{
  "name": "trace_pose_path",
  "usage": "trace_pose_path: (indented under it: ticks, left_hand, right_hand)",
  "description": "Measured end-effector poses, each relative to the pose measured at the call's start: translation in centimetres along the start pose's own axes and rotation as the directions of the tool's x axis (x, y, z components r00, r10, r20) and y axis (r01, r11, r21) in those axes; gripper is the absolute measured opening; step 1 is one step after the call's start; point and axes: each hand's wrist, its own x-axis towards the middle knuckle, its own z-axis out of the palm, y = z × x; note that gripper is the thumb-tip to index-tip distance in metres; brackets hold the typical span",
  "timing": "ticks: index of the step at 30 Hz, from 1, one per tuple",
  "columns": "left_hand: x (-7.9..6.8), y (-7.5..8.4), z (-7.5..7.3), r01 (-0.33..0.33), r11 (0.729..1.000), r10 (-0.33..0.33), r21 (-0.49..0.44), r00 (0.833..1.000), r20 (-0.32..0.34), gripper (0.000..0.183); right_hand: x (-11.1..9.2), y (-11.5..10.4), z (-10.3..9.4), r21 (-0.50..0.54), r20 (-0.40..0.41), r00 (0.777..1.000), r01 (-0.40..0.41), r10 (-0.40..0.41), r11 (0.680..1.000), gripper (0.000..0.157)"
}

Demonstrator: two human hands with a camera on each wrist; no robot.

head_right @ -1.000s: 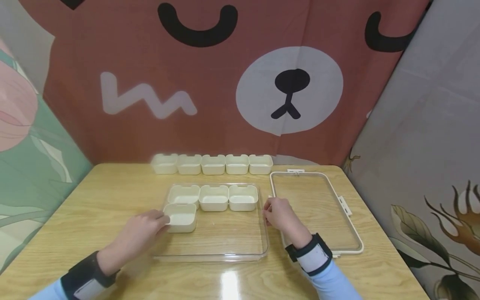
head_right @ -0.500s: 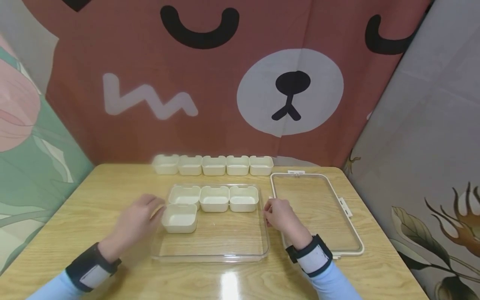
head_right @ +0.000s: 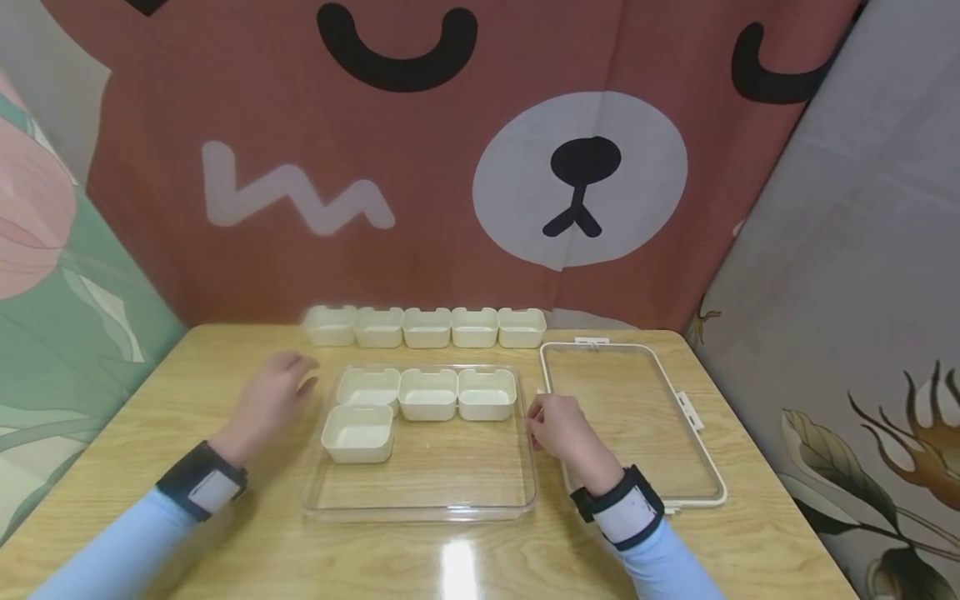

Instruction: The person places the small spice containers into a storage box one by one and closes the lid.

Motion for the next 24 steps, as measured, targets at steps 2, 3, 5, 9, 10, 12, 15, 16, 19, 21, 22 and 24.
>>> trace_pose_path:
  ticks: [2, 3, 5, 9, 10, 12, 15, 16, 19, 21, 22, 24]
  left_hand:
    - [0.4, -0.5, 0.4, 0.005, 1.0, -0.005, -0.005, 1.0, 0.003, 0.018]
    - [0.6, -0.7, 0.6, 0.006, 1.0, -0.006, -0.008, 1.0, 0.0, 0.018]
    - [1.0, -1.1, 1.1, 0.007, 1.0, -0.007, -0.008, 1.0, -0.003, 0.018]
    - [1.9, -1.8, 1.8, 0.017, 1.0, -0.017, 0.005, 1.0, 0.008, 0.019]
    - [2.2, -2.0, 2.0, 0.022, 1.0, -0.022, 0.007, 1.0, 0.016, 0.019]
    - [2.6, -2.4, 2.3, 0.034, 0.999, -0.034, 0.007, 0.999, 0.027, 0.019]
    - [3.3, -2.8, 2.7, 0.043, 0.999, -0.044, 0.013, 0.998, 0.034, 0.018]
    - [3.6, -2.9, 2.8, 0.043, 0.999, -0.043, 0.021, 0.999, 0.033, 0.018]
    - [4.4, -3.3, 3.0, 0.033, 0.999, -0.035, 0.039, 0.999, 0.036, 0.018]
    - [5.0, -3.6, 3.2, 0.03, 0.998, -0.032, 0.048, 0.999, 0.044, 0.019]
    - [5.2, -3.7, 3.4, 0.03, 0.998, -0.033, 0.053, 0.998, 0.047, 0.019]
    - [5.7, -4.0, 3.7, 0.035, 0.997, -0.039, 0.063, 0.998, 0.053, 0.02]
  right_hand:
    - [0.0, 0.0, 0.0, -0.001, 0.002, 1.0, 0.003, -0.003, 1.0, 0.007]
    - [0.0, 0.0, 0.0, -0.002, 0.002, 1.0, 0.005, -0.005, 1.0, 0.007]
    - [-0.1, 0.0, 0.0, -0.001, 0.001, 1.0, 0.005, -0.005, 1.0, 0.007]
    - [0.0, 0.0, 0.0, -0.003, -0.003, 1.0, 0.0, 0.0, 1.0, 0.007]
    - [0.0, 0.0, 0.0, -0.004, -0.004, 1.0, -0.002, 0.002, 1.0, 0.007]
    - [0.1, 0.0, 0.0, -0.004, -0.005, 1.0, -0.006, 0.006, 1.0, 0.007]
    - [0.1, 0.0, 0.0, -0.002, -0.005, 1.0, -0.005, 0.005, 1.0, 0.007]
    - [0.1, 0.0, 0.0, -0.001, -0.006, 1.0, -0.004, 0.004, 1.0, 0.007]
    - [0.0, 0.0, 0.0, 0.001, -0.006, 1.0, -0.005, 0.005, 1.0, 0.007]
    - [0.0, 0.0, 0.0, 0.0, -0.006, 1.0, -0.008, 0.008, 1.0, 0.007]
    - [0.0, 0.0, 0.0, -0.001, -0.005, 1.0, -0.008, 0.008, 1.0, 0.007]
    - [0.0, -0.1, 0.0, -0.004, -0.004, 1.0, -0.008, 0.008, 1.0, 0.007]
